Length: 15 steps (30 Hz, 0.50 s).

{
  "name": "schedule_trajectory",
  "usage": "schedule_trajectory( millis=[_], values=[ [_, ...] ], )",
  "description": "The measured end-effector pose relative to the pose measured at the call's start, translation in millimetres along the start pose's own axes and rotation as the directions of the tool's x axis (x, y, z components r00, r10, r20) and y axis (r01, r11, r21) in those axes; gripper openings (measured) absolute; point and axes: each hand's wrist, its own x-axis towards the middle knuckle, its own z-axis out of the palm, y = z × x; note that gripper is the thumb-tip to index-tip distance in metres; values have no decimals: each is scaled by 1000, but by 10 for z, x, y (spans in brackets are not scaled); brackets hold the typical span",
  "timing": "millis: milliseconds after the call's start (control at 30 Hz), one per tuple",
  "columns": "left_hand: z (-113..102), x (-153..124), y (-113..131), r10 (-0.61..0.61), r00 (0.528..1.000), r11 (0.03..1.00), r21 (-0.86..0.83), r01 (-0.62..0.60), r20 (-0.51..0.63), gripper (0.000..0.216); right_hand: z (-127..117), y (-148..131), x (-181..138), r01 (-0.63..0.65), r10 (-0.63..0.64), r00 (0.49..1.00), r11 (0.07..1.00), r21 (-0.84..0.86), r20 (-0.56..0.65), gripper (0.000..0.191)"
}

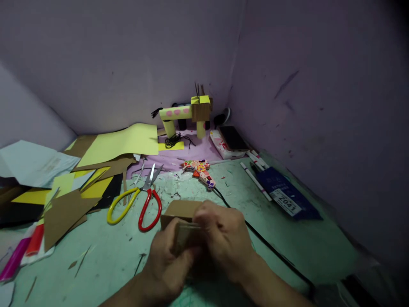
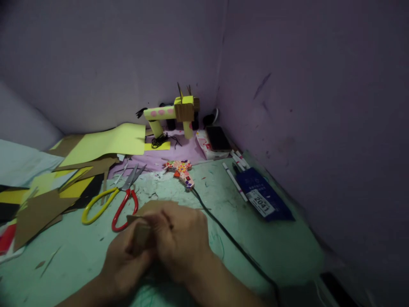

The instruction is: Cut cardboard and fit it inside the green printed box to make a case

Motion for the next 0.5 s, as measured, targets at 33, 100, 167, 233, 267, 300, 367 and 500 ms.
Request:
schedule_trajectory(
  millis=[33, 100, 167, 233, 267, 300, 367, 500],
  values=[
    [-30, 26, 6, -64, 996, 996, -62, 61, -55, 18, -23, 28, 5, -72, 77, 997, 981, 179, -24, 57],
    [-93, 71, 7, -179, 975, 972, -175, 154, -134, 29, -54, 102, -9, -202, 218, 976, 850, 486, 25, 57],
    [-140, 89, -10, -224, 962, 953, -240, 183, -154, 35, -57, 171, -45, -297, 208, 954, 718, 630, 214, 57],
    [-156, 81, -29, -180, 975, 959, -242, 146, -127, 34, -43, 198, -80, -347, 129, 927, 656, 670, 353, 54],
    [-154, 72, -35, -134, 985, 970, -218, 107, -110, 31, -36, 191, -88, -352, 108, 919, 657, 667, 378, 53],
    [-145, 60, -35, -81, 992, 982, -181, 62, -97, 28, -31, 171, -88, -352, 101, 915, 674, 650, 390, 50],
    [-117, 33, -24, 24, 995, 996, -83, -32, -96, 26, -25, 112, -66, -347, 123, 910, 745, 569, 395, 43],
    [-61, -44, -41, 106, 982, 992, 81, -95, -154, 37, -3, 15, -17, -378, 207, 896, 820, 430, 393, 26]
  ],
)
